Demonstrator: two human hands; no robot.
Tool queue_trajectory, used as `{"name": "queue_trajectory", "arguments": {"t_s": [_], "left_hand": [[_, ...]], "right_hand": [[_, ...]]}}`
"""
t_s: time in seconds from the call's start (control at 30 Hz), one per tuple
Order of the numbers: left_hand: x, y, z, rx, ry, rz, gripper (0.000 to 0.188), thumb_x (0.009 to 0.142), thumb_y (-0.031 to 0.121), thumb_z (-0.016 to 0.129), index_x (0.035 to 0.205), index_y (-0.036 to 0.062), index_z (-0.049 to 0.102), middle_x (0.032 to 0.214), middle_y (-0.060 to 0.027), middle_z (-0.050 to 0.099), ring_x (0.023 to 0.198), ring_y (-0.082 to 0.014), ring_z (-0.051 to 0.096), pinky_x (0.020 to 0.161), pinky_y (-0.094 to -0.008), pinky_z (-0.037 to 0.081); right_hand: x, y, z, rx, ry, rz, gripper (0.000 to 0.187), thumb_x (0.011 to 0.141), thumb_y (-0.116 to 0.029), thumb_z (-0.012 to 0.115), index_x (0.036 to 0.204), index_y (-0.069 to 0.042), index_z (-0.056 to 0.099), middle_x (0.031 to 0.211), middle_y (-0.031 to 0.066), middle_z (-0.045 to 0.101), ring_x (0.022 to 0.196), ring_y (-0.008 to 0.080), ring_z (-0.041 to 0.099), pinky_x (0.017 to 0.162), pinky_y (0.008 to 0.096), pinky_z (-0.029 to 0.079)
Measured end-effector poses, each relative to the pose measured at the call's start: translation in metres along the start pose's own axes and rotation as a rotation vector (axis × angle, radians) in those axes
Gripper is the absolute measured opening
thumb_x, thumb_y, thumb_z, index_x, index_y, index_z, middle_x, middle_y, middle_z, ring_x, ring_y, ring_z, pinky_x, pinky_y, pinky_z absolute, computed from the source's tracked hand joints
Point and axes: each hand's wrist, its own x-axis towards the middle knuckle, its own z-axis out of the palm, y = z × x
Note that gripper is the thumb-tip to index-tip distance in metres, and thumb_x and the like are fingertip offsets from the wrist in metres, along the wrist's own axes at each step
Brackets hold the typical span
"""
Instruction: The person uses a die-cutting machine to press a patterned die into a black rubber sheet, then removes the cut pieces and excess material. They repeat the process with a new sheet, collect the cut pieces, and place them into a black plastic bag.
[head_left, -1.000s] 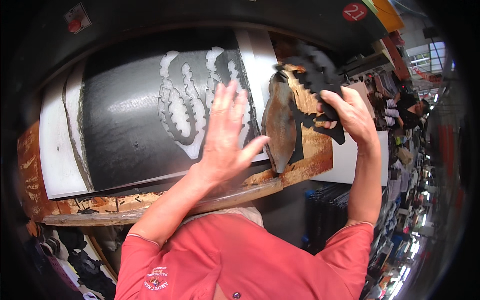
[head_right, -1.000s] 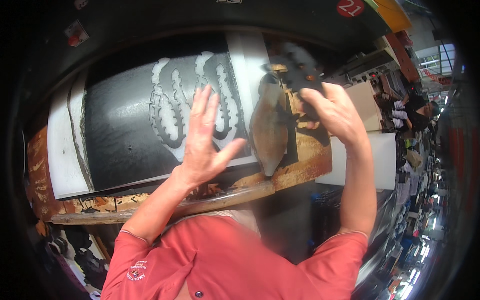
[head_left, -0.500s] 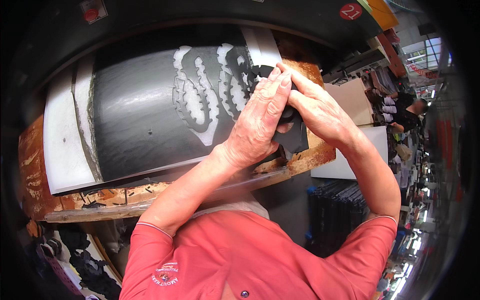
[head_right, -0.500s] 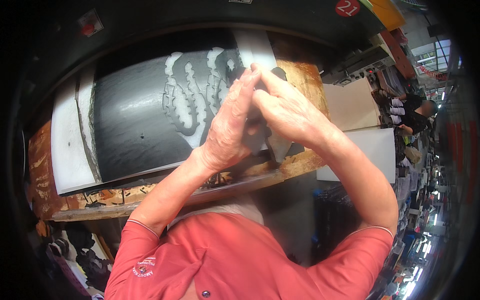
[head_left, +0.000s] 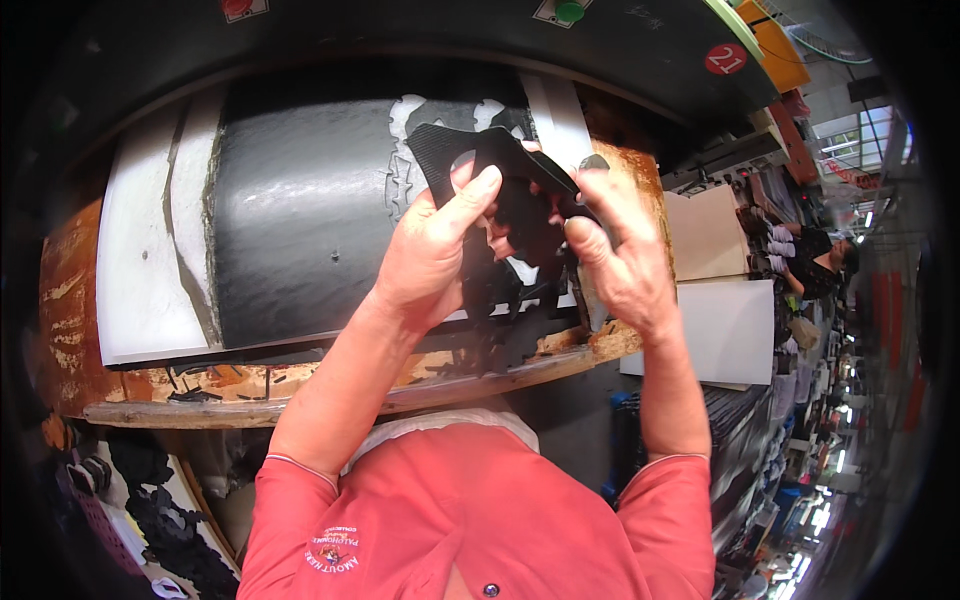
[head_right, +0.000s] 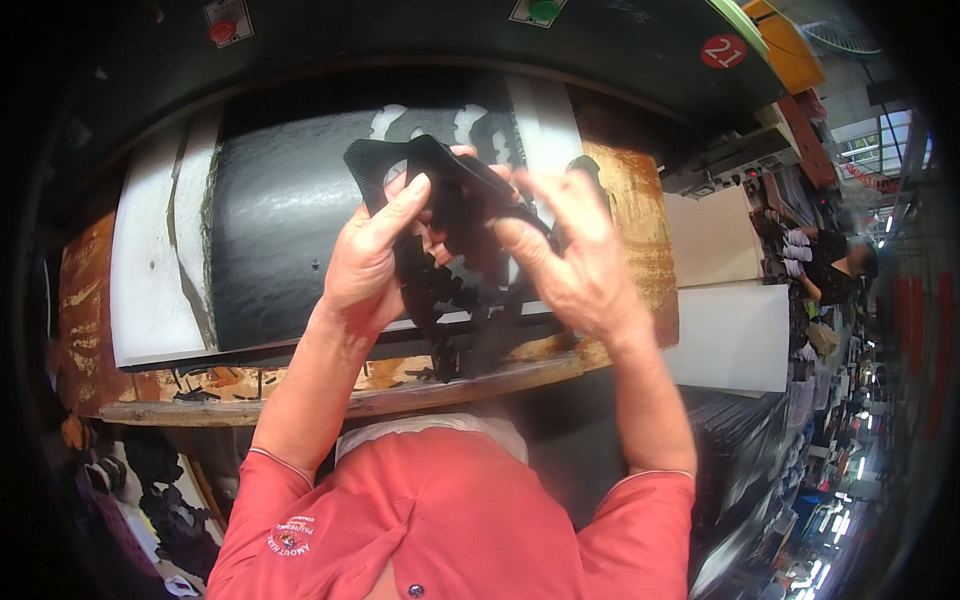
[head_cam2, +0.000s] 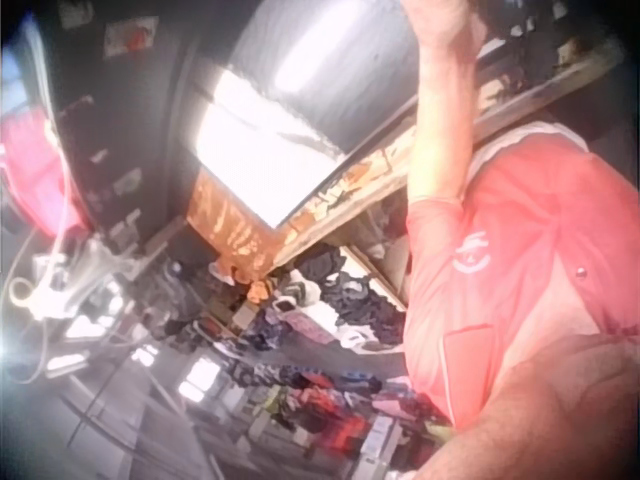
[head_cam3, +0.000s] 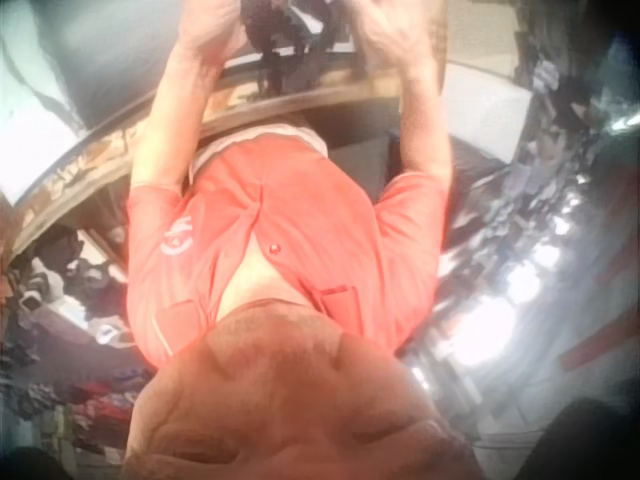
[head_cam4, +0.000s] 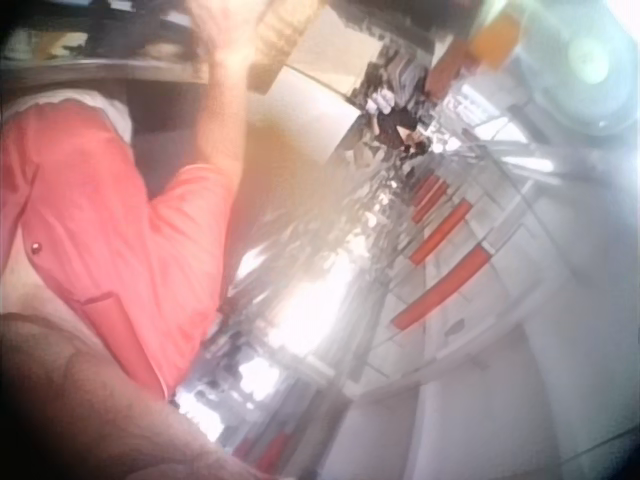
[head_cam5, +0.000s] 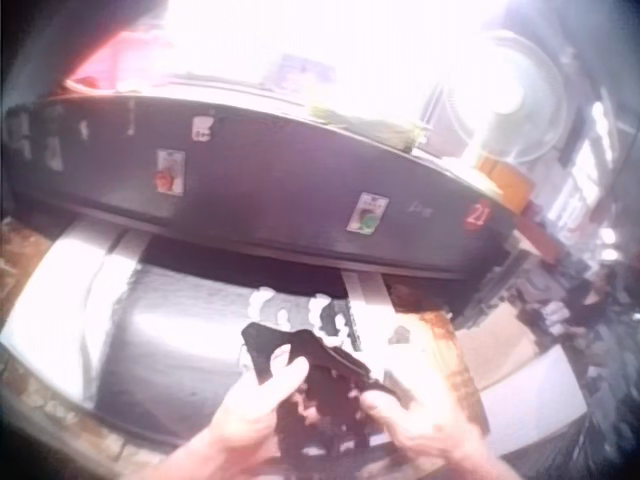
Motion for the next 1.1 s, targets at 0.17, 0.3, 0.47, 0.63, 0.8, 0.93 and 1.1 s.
{"name": "queue_trajectory", "arguments": {"t_s": [0.17,0.3,0.47,0.63,0.8,0.93,1.1], "left_hand": [[-0.005,-0.001,-0.011,-0.008,0.009,-0.055,0.051,0.108,0.023,0.058,0.149,-0.0058,0.047,0.149,-0.0242,0.057,0.137,-0.0371,0.058,0.117,-0.0466,0.047],[-0.008,-0.009,-0.019,0.035,-0.051,-0.16,0.06,0.106,0.024,0.059,0.155,-0.0056,0.04,0.149,-0.0282,0.056,0.138,-0.0385,0.057,0.117,-0.0484,0.046],[-0.012,-0.029,-0.017,0.03,0.046,-0.272,0.055,0.107,0.023,0.056,0.153,-0.0054,0.044,0.144,-0.0277,0.06,0.125,-0.0389,0.066,0.107,-0.048,0.055],[-0.011,-0.046,-0.025,0.119,0.178,-0.278,0.05,0.109,0.023,0.054,0.15,-0.0032,0.046,0.139,-0.0246,0.063,0.116,-0.0359,0.07,0.098,-0.0463,0.059],[-0.019,-0.052,-0.069,0.129,0.375,-0.046,0.046,0.11,0.022,0.054,0.149,-0.001,0.048,0.136,-0.021,0.065,0.107,-0.0329,0.071,0.092,-0.0426,0.06],[-0.027,-0.07,-0.102,0.201,0.514,0.037,0.045,0.111,0.022,0.054,0.15,0.001,0.047,0.138,-0.0197,0.064,0.113,-0.03,0.066,0.096,-0.0425,0.057],[-0.03,-0.096,-0.119,0.762,0.725,0.282,0.05,0.112,0.03,0.054,0.151,-0.0013,0.047,0.137,-0.0166,0.066,0.108,-0.023,0.068,0.098,-0.0368,0.054]], "right_hand": [[-0.06,-0.014,0.059,0.732,-0.191,0.649,0.037,0.112,-0.032,0.057,0.107,0.001,0.072,0.09,0.0027,0.072,0.078,0.0109,0.064,0.073,0.0281,0.054],[-0.082,-0.02,0.086,0.975,-0.05,0.805,0.037,0.114,-0.031,0.053,0.105,0.0,0.072,0.088,0.0033,0.071,0.079,0.0099,0.064,0.073,0.0255,0.052],[-0.097,-0.018,0.099,0.878,-0.062,0.785,0.042,0.114,-0.036,0.051,0.104,-0.001,0.072,0.086,0.0032,0.072,0.078,0.0114,0.065,0.073,0.0294,0.053],[-0.113,0.025,0.071,0.579,-0.16,0.464,0.036,0.109,-0.031,0.059,0.117,0.003,0.07,0.099,0.016,0.076,0.094,0.0253,0.073,0.086,0.0394,0.056],[-0.142,0.152,-0.028,0.698,0.276,0.606,0.042,0.109,-0.023,0.059,0.143,0.0,0.055,0.097,0.0064,0.073,0.086,0.0119,0.07,0.078,0.0271,0.058],[-0.155,0.312,-0.115,0.547,0.721,0.833,0.056,0.109,-0.026,0.058,0.155,0.001,0.041,0.09,0.0044,0.067,0.075,0.0121,0.066,0.065,0.0256,0.053],[-0.149,0.475,-0.185,0.486,0.912,0.82,0.083,0.104,-0.024,0.061,0.167,-0.003,0.012,0.089,0.0065,0.069,0.069,0.0137,0.067,0.058,0.028,0.053]]}}
